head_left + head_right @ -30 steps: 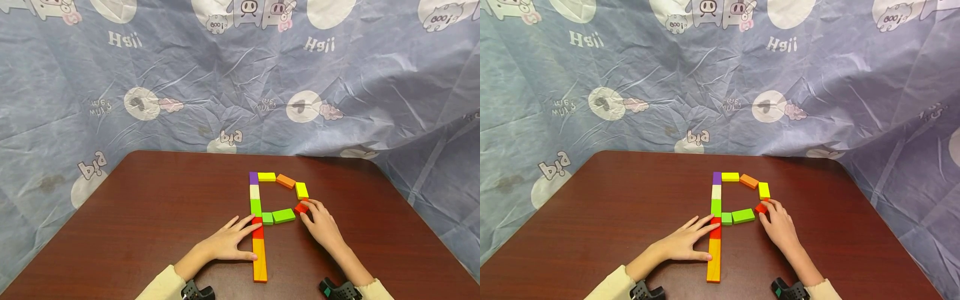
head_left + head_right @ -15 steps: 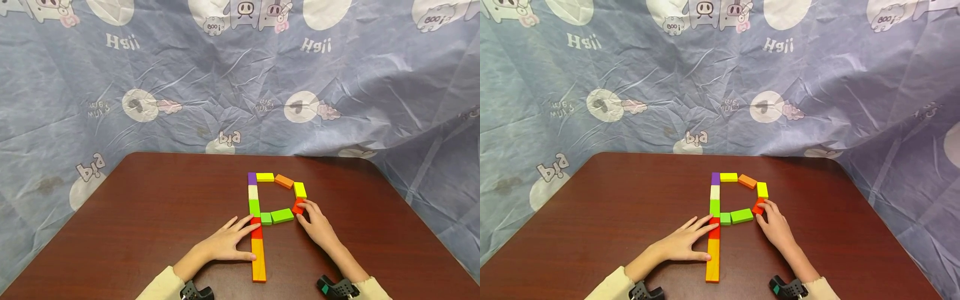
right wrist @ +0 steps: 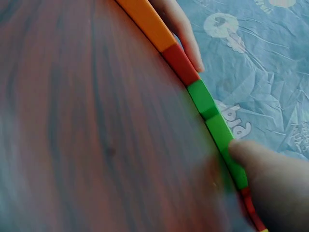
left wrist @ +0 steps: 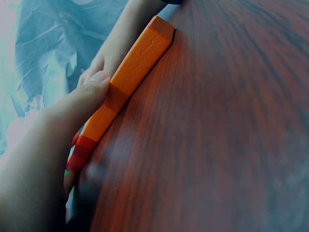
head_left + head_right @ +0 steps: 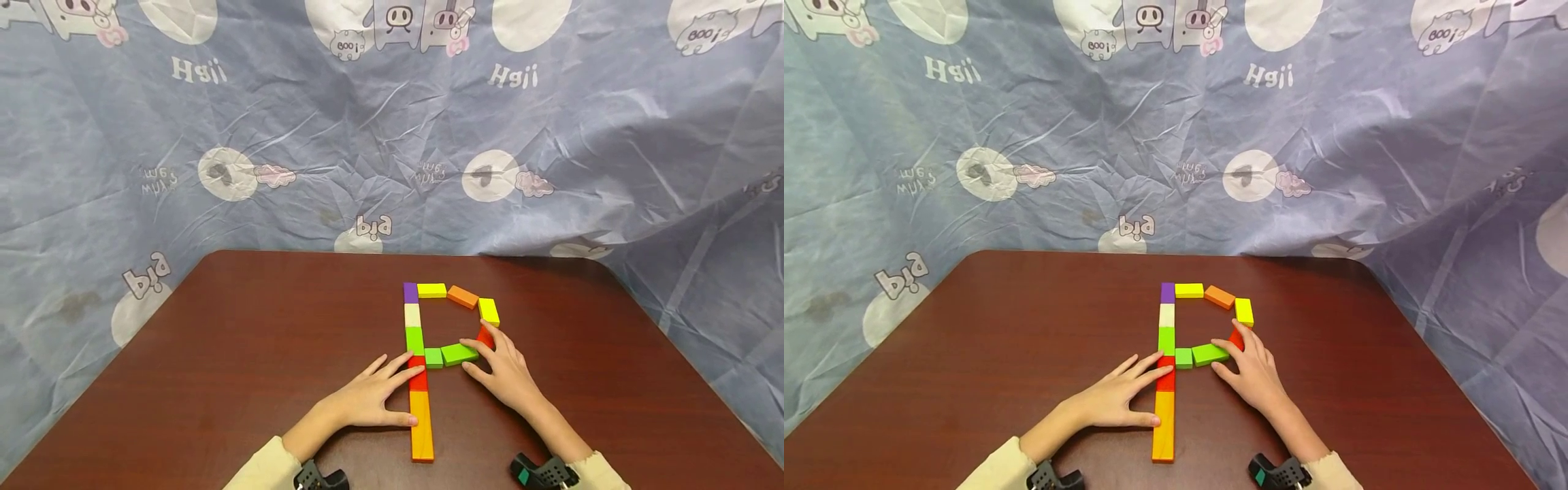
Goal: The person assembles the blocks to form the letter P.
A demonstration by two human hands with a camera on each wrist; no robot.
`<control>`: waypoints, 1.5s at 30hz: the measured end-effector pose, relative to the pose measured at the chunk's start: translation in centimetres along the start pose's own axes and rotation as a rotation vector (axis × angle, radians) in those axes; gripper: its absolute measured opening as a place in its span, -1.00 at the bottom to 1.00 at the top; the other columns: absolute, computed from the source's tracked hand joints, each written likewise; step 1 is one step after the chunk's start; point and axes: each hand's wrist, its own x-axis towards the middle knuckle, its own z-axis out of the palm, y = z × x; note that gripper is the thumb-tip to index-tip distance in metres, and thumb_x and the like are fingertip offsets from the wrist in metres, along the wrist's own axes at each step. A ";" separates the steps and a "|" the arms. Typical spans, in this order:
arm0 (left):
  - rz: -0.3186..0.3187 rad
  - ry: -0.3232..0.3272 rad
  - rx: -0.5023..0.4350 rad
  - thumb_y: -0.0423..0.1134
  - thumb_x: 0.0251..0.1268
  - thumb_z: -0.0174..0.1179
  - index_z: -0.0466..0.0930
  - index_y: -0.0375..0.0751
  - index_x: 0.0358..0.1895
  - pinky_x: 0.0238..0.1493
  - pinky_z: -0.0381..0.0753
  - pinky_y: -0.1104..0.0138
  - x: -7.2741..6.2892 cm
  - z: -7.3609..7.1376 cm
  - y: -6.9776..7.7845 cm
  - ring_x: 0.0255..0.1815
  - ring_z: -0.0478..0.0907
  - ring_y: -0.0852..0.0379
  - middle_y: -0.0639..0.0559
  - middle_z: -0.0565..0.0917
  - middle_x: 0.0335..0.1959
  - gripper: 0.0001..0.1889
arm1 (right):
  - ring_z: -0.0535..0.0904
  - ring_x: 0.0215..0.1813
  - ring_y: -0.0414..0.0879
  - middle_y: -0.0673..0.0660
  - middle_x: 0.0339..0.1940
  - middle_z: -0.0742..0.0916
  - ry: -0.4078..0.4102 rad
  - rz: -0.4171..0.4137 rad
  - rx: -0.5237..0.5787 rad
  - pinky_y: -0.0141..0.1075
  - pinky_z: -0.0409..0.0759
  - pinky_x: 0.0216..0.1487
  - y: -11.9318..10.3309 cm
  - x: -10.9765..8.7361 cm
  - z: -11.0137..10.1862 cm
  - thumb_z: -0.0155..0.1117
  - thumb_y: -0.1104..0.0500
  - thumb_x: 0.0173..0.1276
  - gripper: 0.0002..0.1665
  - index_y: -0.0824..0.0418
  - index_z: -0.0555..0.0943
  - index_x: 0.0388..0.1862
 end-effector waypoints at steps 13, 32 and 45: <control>0.001 -0.003 -0.002 0.42 0.08 -0.07 -0.12 0.32 0.41 0.44 -0.10 0.02 0.0 0.2 0.1 0.47 -0.04 0.01 0.15 -0.15 0.49 -0.18 | 0.07 0.36 0.29 0.22 0.40 0.20 -0.006 0.077 0.021 0.32 0.07 0.15 -0.3 0.1 0.6 0.24 -0.03 0.20 -0.63 -0.07 0.53 0.01; -0.005 -0.007 -0.001 0.42 0.09 -0.09 -0.13 0.33 0.41 0.45 -0.13 0.01 -0.1 -0.1 0.0 0.46 0.00 0.04 0.15 -0.17 0.49 -0.18 | 0.13 0.37 0.20 0.10 0.37 0.30 0.050 -0.152 -0.036 0.23 0.02 0.27 -4.1 1.7 2.6 0.35 -0.03 0.08 -0.71 -0.09 0.59 -0.18; 0.007 0.009 0.010 0.40 0.07 -0.03 -0.09 0.30 0.41 0.46 -0.14 0.07 0.1 0.0 0.0 0.46 0.00 0.10 0.16 -0.15 0.49 -0.17 | 0.16 0.29 0.29 0.27 0.31 0.31 0.129 0.091 0.085 0.28 0.03 0.16 0.7 1.4 -0.6 0.18 0.04 0.27 -0.56 0.12 0.46 0.11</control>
